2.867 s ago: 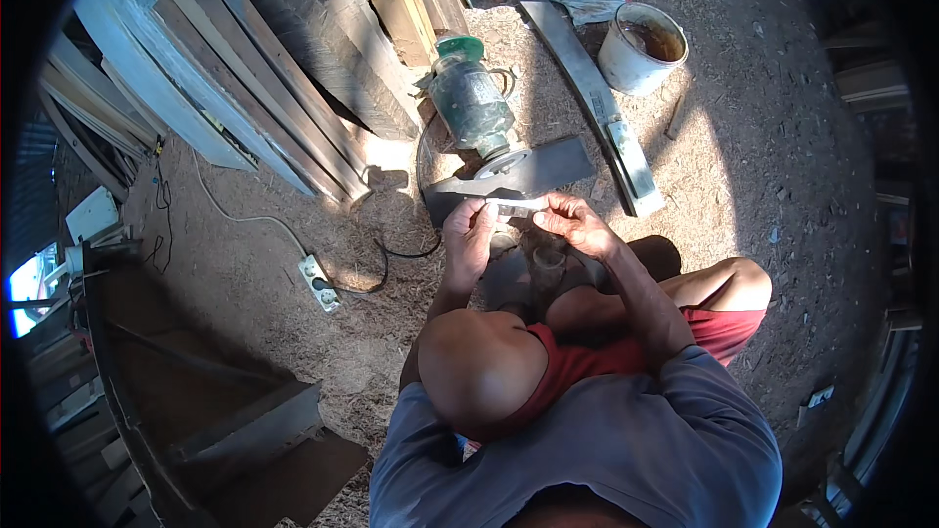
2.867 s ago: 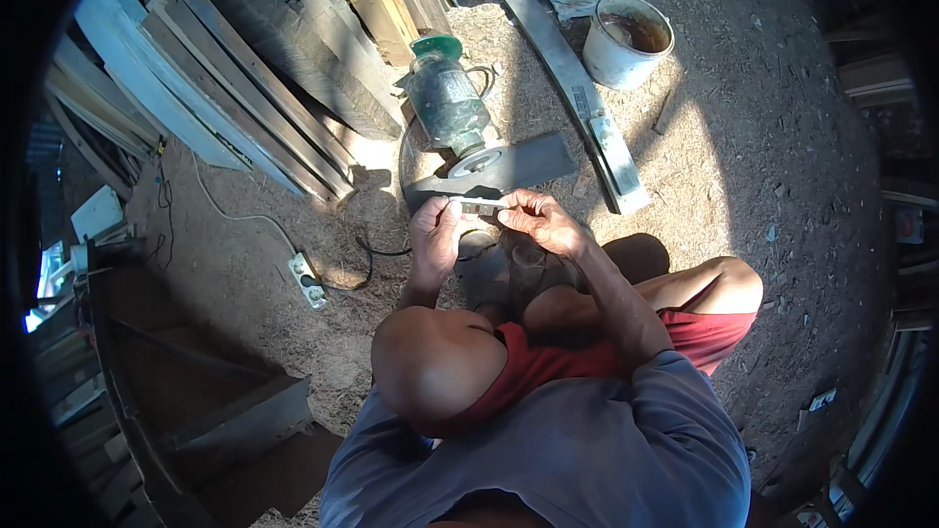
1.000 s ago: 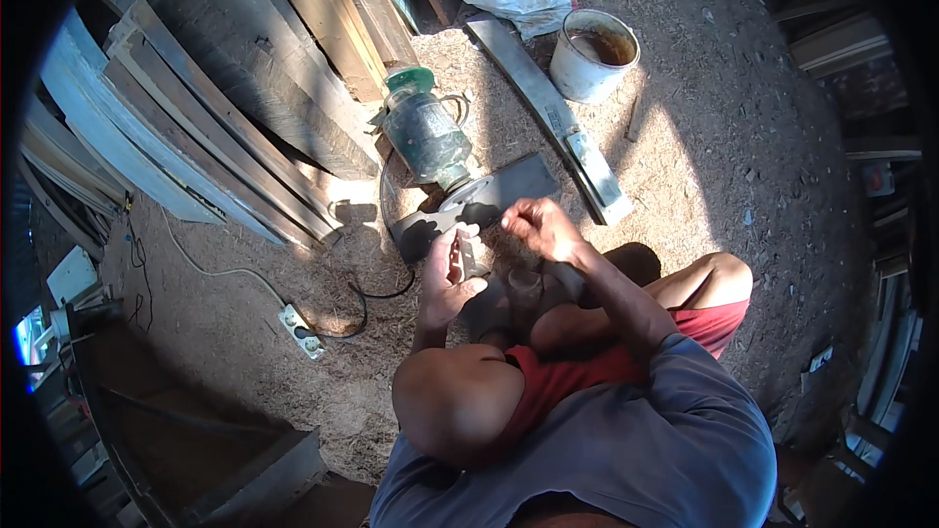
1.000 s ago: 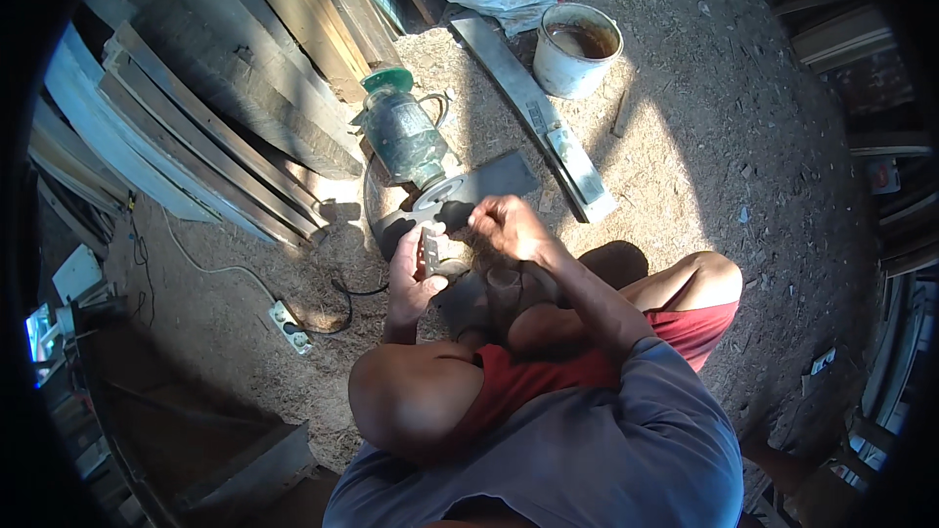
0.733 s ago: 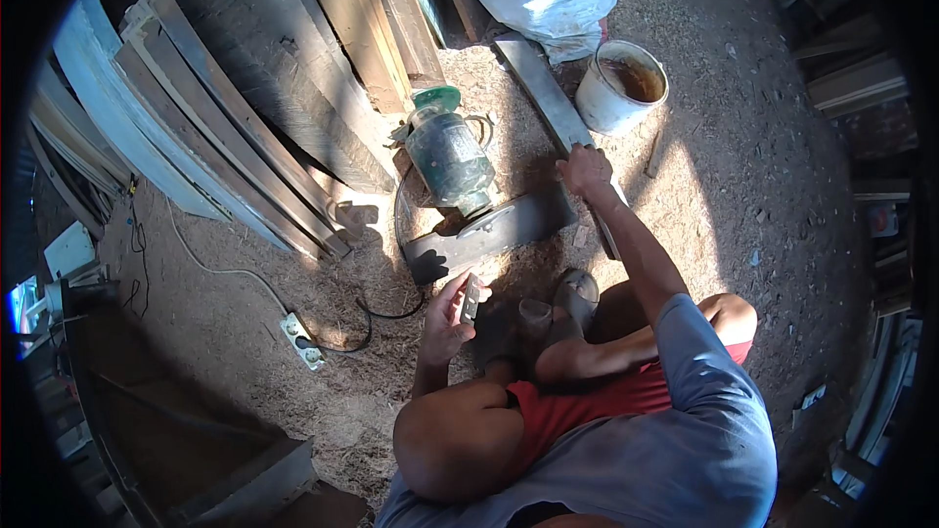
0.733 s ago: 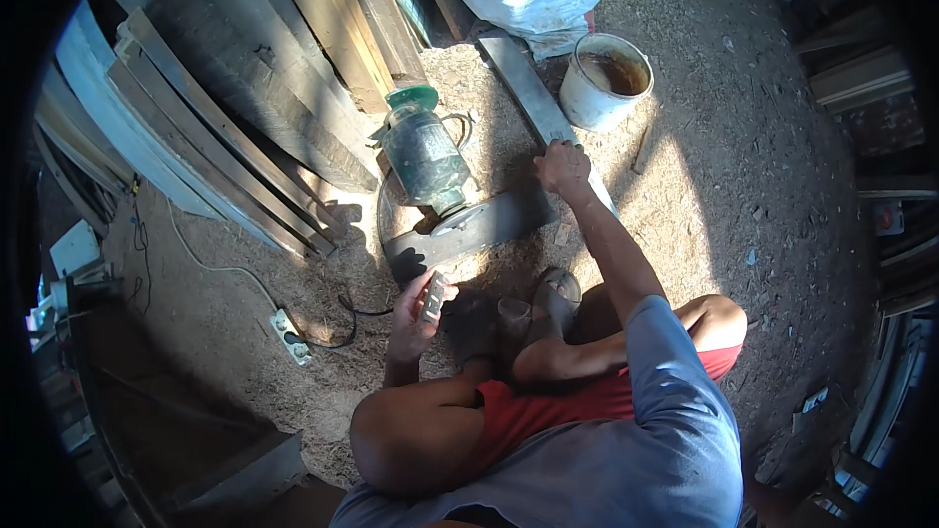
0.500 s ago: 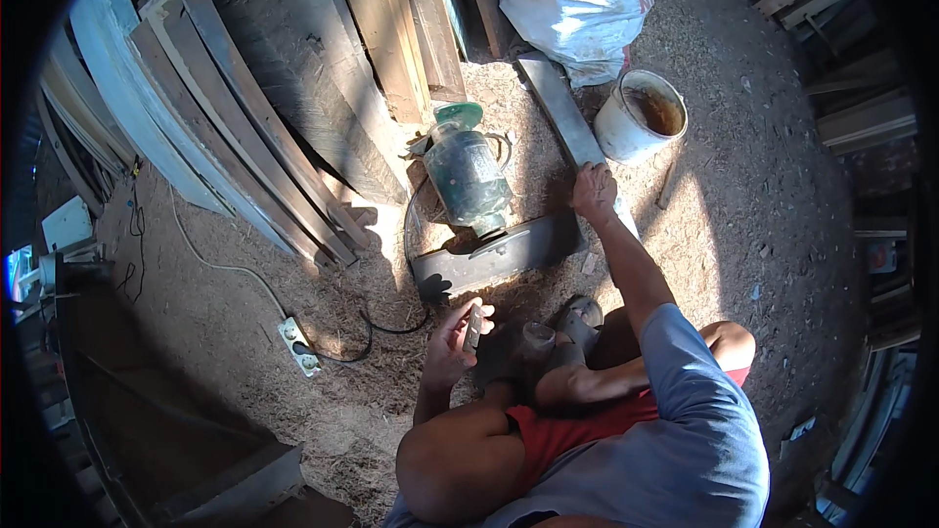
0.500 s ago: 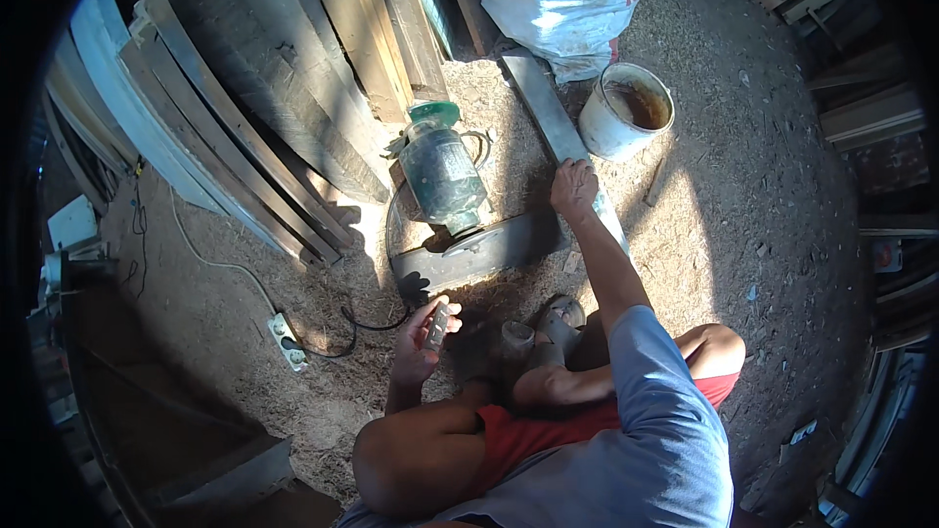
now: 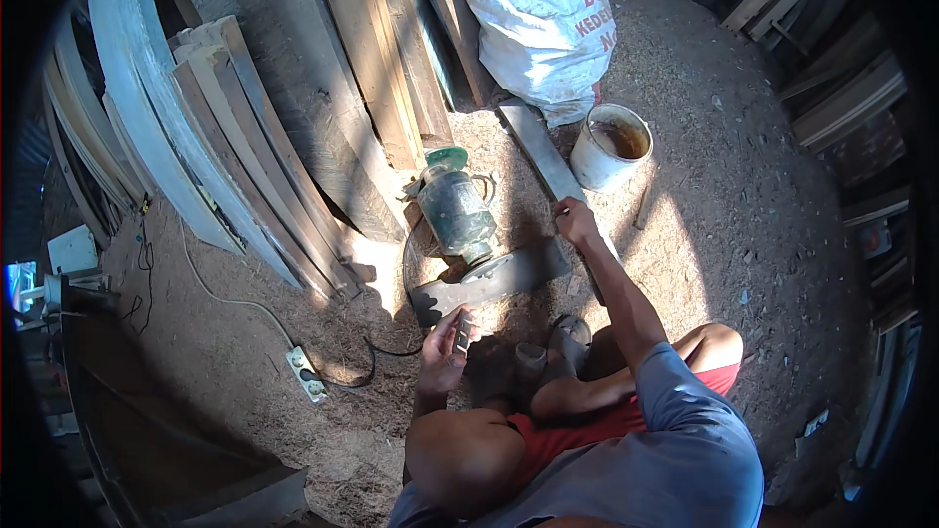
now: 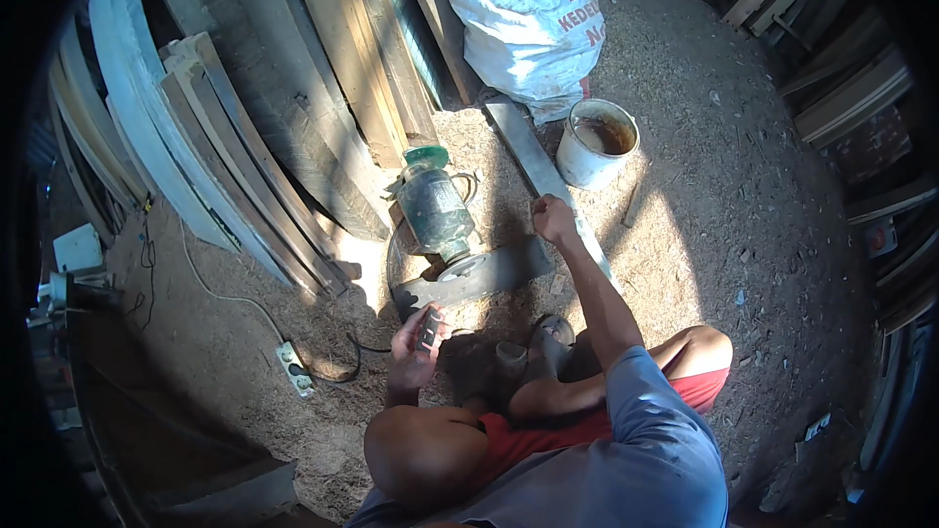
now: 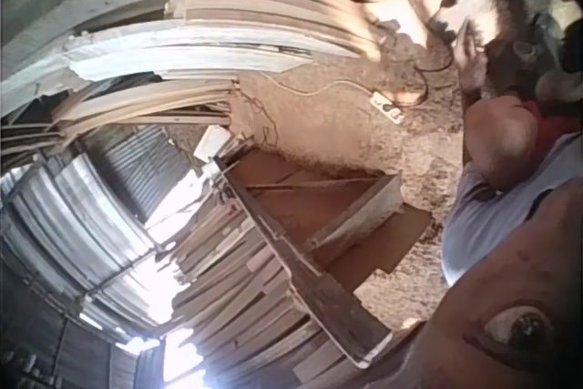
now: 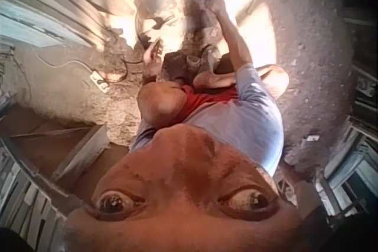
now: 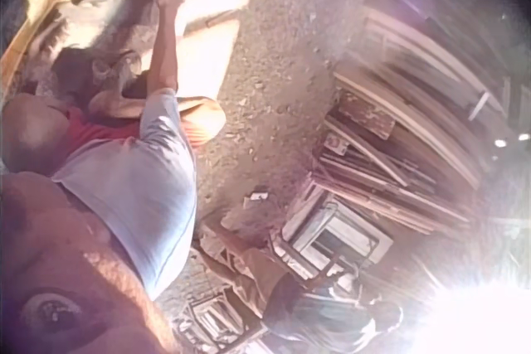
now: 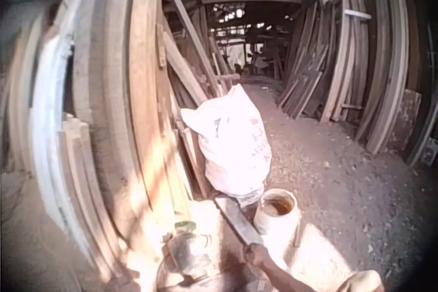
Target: The person sharpens small metal blades using a bench grinder, repeatedly dipping them into a bucket of water.
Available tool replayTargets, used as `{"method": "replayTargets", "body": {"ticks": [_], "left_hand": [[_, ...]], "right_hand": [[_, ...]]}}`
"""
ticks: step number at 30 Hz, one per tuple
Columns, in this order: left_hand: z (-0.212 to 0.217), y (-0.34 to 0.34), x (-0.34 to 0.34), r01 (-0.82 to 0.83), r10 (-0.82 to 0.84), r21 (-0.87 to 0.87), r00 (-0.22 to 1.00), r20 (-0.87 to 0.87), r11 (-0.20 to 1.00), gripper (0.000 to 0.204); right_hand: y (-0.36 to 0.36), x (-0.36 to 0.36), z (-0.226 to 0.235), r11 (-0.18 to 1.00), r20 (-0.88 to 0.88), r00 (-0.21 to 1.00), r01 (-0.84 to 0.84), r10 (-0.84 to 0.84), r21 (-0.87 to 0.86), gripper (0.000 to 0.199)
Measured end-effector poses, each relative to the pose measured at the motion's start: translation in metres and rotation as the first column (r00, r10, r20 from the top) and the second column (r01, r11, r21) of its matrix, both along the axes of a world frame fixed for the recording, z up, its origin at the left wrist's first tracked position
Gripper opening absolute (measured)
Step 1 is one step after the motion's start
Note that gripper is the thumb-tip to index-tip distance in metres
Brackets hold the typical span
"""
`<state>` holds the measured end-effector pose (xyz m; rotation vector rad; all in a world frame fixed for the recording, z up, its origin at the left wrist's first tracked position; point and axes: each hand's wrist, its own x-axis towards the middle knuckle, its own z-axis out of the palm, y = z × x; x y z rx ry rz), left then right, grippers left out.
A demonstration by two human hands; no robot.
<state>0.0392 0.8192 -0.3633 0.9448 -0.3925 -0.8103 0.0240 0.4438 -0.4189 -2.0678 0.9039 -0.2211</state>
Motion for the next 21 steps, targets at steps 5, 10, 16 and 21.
{"method": "replayTargets", "body": {"ticks": [5, 10, 16, 21], "left_hand": [[0.028, -0.024, 0.014, 0.017, -0.018, 0.01, 0.99, 0.142, 1.0, 0.113], [0.061, -0.059, 0.03, 0.144, -0.141, 0.001, 0.969, 0.203, 0.99, 0.115], [0.075, -0.101, 0.012, 0.277, -0.266, -0.001, 0.926, 0.268, 0.961, 0.121], [0.075, -0.096, -0.004, 0.337, -0.329, -0.018, 0.928, 0.175, 0.941, 0.126]], "right_hand": [[0.047, -0.067, 0.034, 0.397, 0.395, 0.871, -0.265, -0.293, 0.879, 0.023], [0.089, -0.104, 0.083, 0.64, 0.569, 0.785, -0.31, -0.244, 0.703, 0.015], [0.107, -0.13, 0.161, 0.944, 0.654, 0.755, -0.185, -0.043, 0.274, 0.012], [0.133, -0.137, 0.194, 0.957, 0.521, 0.848, -0.225, 0.098, 0.186, 0.016]]}}
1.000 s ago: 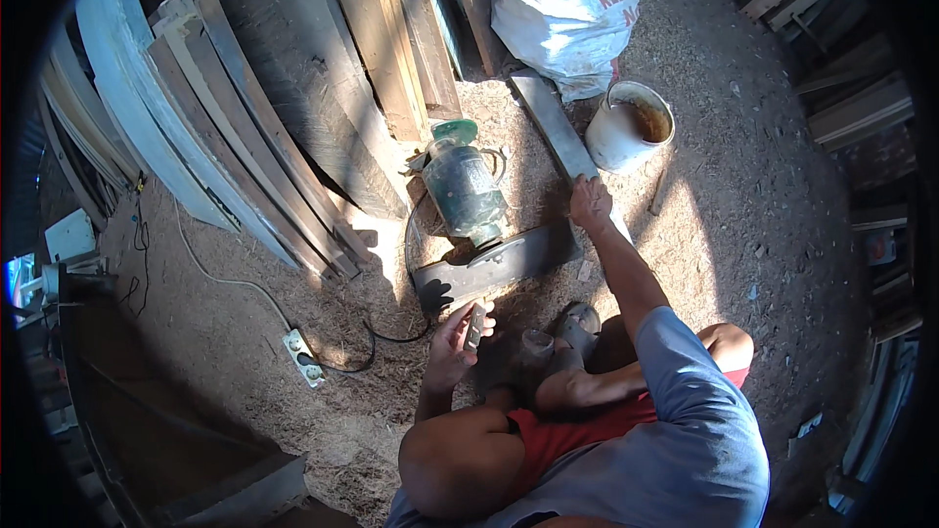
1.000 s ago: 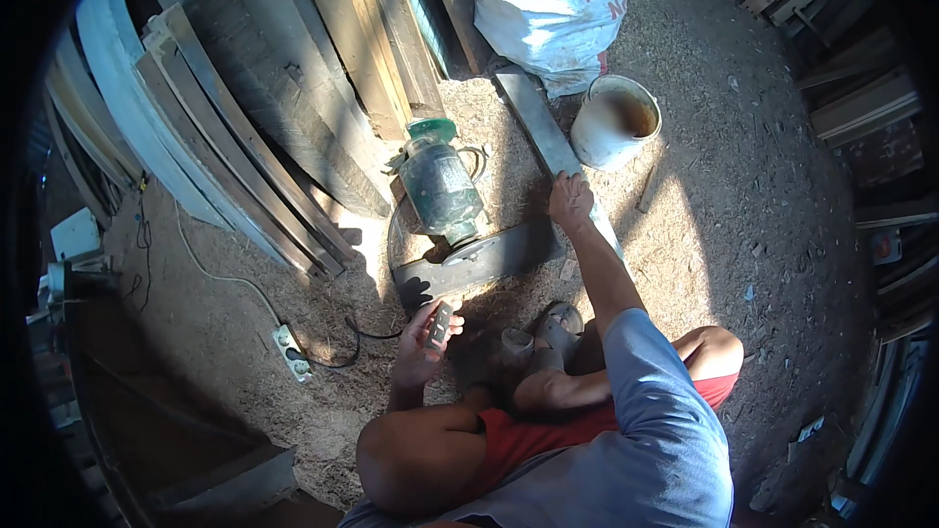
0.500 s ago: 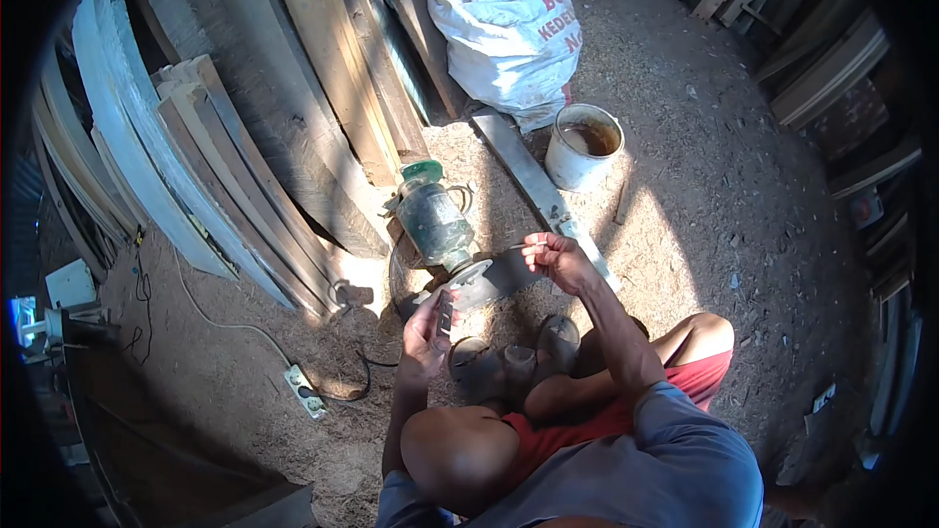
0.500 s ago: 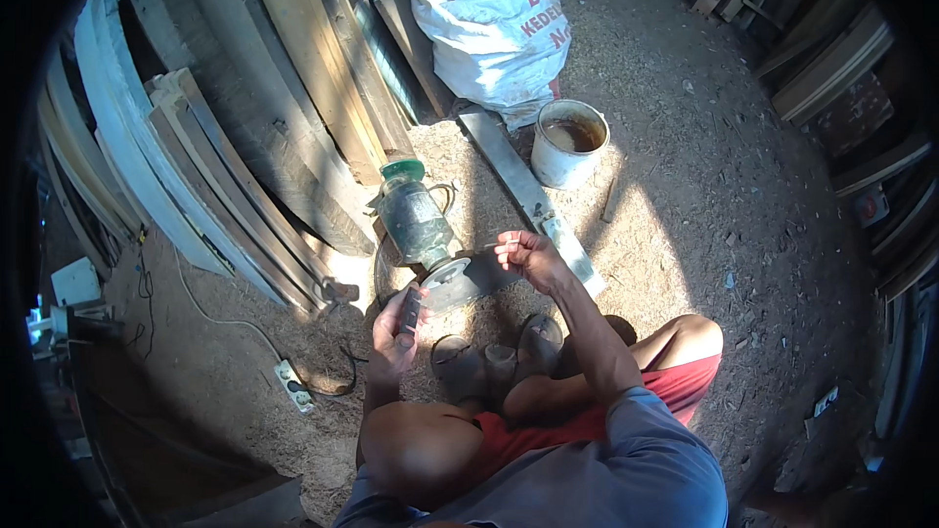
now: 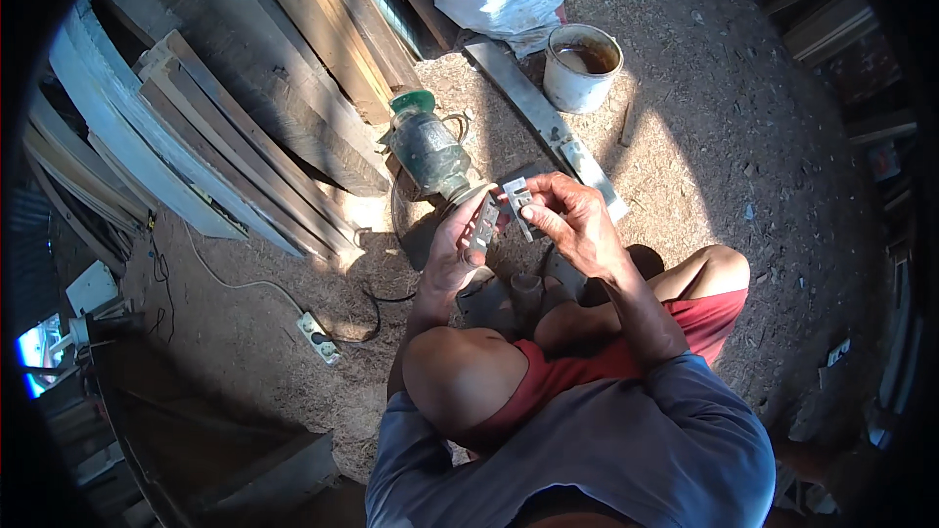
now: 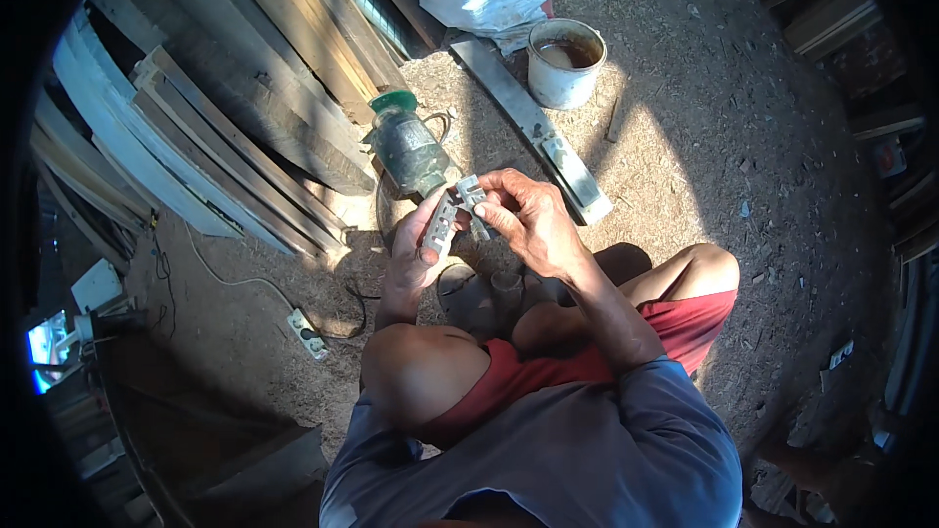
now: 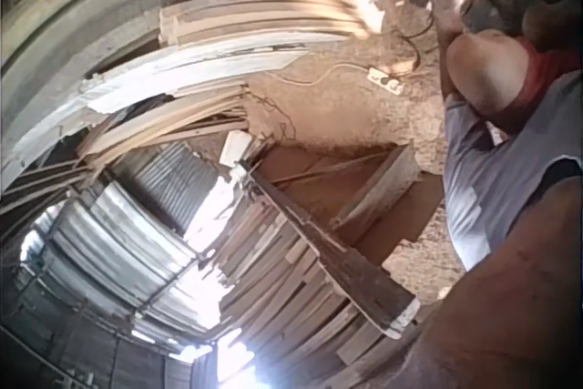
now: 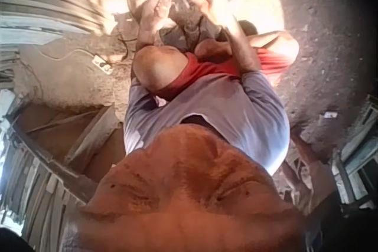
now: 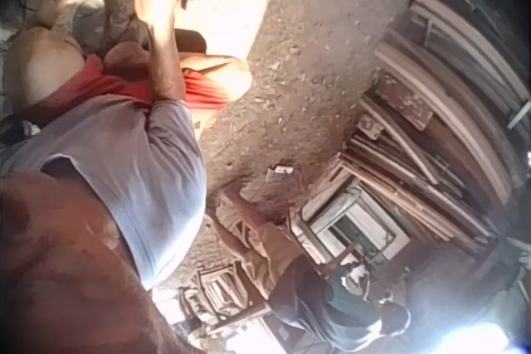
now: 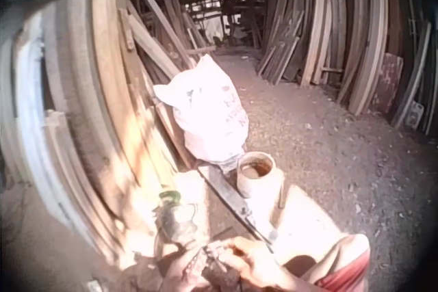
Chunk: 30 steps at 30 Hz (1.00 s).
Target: The person sharpens small metal blades using a bench grinder, repeatedly dipping them into a bucket of water.
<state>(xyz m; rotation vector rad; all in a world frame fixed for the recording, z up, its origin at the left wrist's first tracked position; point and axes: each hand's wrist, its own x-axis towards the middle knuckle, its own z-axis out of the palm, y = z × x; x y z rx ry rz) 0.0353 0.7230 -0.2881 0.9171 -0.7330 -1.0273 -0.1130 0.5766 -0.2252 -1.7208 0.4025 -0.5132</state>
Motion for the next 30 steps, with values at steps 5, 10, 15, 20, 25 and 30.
{"method": "replayTargets", "body": {"ticks": [5, 10, 15, 20, 25, 30], "left_hand": [[-0.017, 0.021, 0.009, 0.014, -0.016, -0.031, 0.998, -0.061, 0.999, 0.126], [-0.016, 0.024, 0.008, 0.04, -0.042, -0.065, 0.999, -0.032, 0.997, 0.124], [-0.007, 0.018, 0.001, -0.022, 0.011, -0.112, 0.995, -0.096, 0.994, 0.121], [-0.013, 0.027, 0.009, 0.074, -0.079, -0.114, 0.996, -0.042, 0.991, 0.116], [-0.012, 0.026, 0.006, 0.027, -0.042, -0.198, 0.997, -0.07, 0.98, 0.113], [-0.01, 0.026, 0.006, 0.024, -0.037, -0.195, 0.997, -0.061, 0.98, 0.116]], "right_hand": [[0.015, 0.01, 0.004, 0.987, 0.026, 0.999, 0.029, -0.025, -0.16, 0.014], [0.016, 0.016, -0.004, 0.967, 0.037, 0.997, 0.079, -0.072, -0.241, 0.012], [0.03, 0.019, -0.005, 0.967, 0.116, 0.992, -0.01, 0.04, -0.253, 0.013], [0.029, 0.023, 0.001, 0.973, 0.141, 0.99, 0.029, 0.004, -0.228, 0.016], [0.032, 0.023, -0.004, 0.952, 0.081, 0.997, 0.004, 0.021, -0.307, 0.011], [0.042, 0.019, 0.006, 0.926, 0.074, 0.985, -0.12, 0.156, -0.359, 0.013]]}}
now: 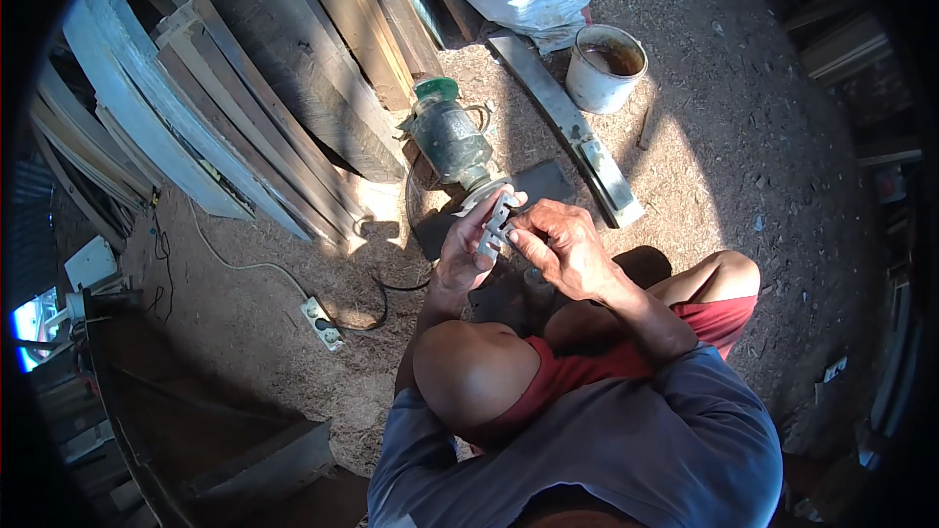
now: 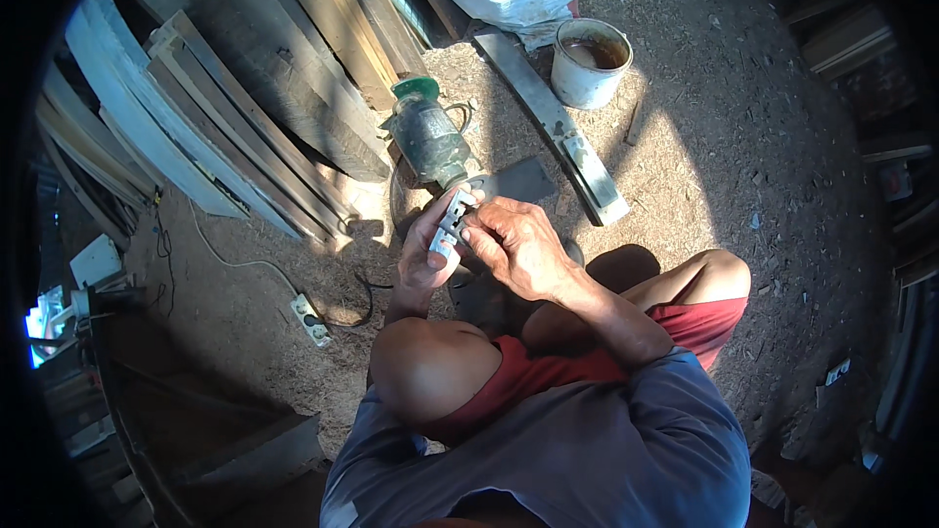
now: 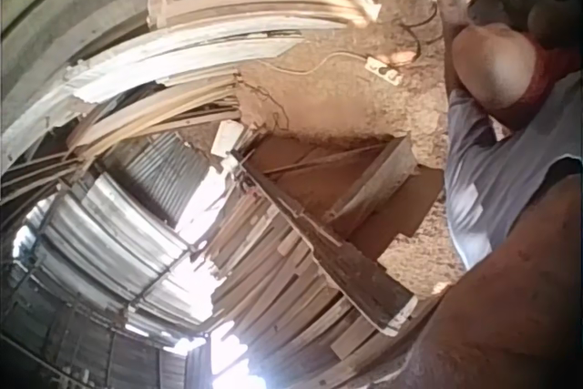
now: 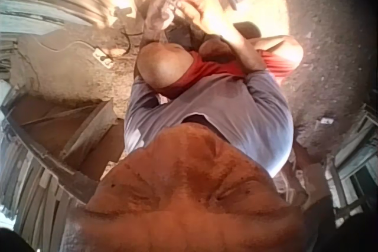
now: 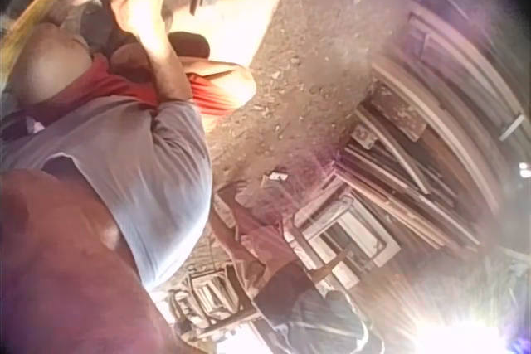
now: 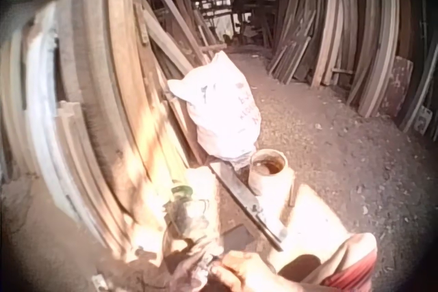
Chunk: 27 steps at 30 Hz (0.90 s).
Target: The person sharpens small metal blades using a bench grinder, repeatedly dipping them into a bucket of water.
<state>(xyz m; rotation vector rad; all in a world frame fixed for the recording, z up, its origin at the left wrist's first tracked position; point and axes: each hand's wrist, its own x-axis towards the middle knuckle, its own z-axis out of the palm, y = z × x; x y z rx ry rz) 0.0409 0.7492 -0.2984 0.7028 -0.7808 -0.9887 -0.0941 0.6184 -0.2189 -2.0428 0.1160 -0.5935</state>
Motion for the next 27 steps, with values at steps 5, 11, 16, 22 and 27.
{"method": "replayTargets", "body": {"ticks": [5, 11, 16, 22, 27], "left_hand": [[-0.002, 0.002, -0.002, 0.002, -0.002, 0.041, 1.0, 0.018, 0.999, 0.119], [-0.004, 0.007, -0.001, 0.04, -0.04, 0.078, 0.999, 0.003, 0.996, 0.119], [-0.005, 0.009, -0.002, 0.056, -0.056, 0.09, 0.998, -0.002, 0.994, 0.119], [-0.001, 0.002, -0.004, 0.049, -0.045, 0.043, 0.996, -0.077, 0.998, 0.118], [-0.005, 0.003, -0.004, 0.035, -0.032, 0.029, 0.996, -0.082, 0.999, 0.113]], "right_hand": [[-0.012, 0.001, -0.002, 0.998, 0.037, 0.997, 0.068, -0.068, -0.005, 0.013], [-0.013, -0.002, 0.0, 0.991, -0.013, 0.992, 0.13, -0.129, 0.028, 0.017], [-0.01, -0.001, -0.003, 0.996, -0.016, 0.996, 0.089, -0.089, 0.025, 0.015], [-0.004, -0.002, -0.002, 1.0, -0.015, 1.0, 0.011, -0.011, 0.001, 0.013], [0.005, -0.005, -0.002, 0.986, 0.017, 0.986, -0.167, 0.167, 0.012, 0.014]]}}
